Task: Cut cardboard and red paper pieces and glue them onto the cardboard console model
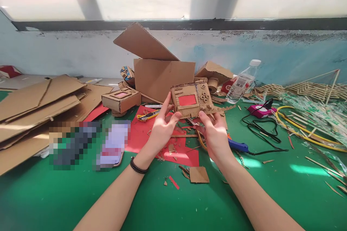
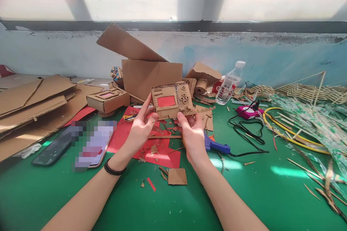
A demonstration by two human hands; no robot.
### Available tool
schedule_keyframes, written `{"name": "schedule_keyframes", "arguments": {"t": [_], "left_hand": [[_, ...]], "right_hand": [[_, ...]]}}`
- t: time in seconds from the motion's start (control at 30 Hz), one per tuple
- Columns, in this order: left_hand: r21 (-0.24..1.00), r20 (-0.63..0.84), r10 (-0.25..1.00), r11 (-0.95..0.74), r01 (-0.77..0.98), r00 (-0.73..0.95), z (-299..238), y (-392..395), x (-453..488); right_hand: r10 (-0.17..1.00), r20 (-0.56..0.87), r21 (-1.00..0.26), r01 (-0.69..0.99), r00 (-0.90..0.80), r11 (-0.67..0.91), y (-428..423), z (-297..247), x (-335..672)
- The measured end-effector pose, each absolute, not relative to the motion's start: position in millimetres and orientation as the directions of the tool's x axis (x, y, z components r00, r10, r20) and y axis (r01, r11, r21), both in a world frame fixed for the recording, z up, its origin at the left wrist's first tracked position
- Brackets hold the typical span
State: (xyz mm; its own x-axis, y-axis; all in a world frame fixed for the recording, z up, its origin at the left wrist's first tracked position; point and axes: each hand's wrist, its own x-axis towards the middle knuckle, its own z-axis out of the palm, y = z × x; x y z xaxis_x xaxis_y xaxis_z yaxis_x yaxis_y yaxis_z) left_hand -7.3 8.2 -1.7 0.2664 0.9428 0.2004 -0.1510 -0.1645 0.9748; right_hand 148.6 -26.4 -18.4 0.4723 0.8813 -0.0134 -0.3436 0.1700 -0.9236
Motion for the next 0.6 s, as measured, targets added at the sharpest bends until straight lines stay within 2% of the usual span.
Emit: {"name": "schedule_keyframes", "arguments": {"t": [0.23, 0.4, 0.6], "left_hand": [[0.962, 0.262, 0.930, -0.229, -0.151, 0.259, -2.7, 10.4, -8.5], [0.970, 0.218, 0.933, -0.176, -0.166, 0.285, -4.4, 11.3, -10.1], [0.965, 0.236, 0.924, -0.185, -0.188, 0.300, -2.6, 11.0, -10.3]], "right_hand": [[0.881, -0.018, -0.927, -0.337, 0.473, 0.162, -26.1, -18.1, 148.6], [0.875, -0.028, -0.939, -0.313, 0.484, 0.143, -27.0, -16.7, 147.2], [0.872, -0.025, -0.945, -0.295, 0.490, 0.139, -28.2, -17.5, 146.4]]}}
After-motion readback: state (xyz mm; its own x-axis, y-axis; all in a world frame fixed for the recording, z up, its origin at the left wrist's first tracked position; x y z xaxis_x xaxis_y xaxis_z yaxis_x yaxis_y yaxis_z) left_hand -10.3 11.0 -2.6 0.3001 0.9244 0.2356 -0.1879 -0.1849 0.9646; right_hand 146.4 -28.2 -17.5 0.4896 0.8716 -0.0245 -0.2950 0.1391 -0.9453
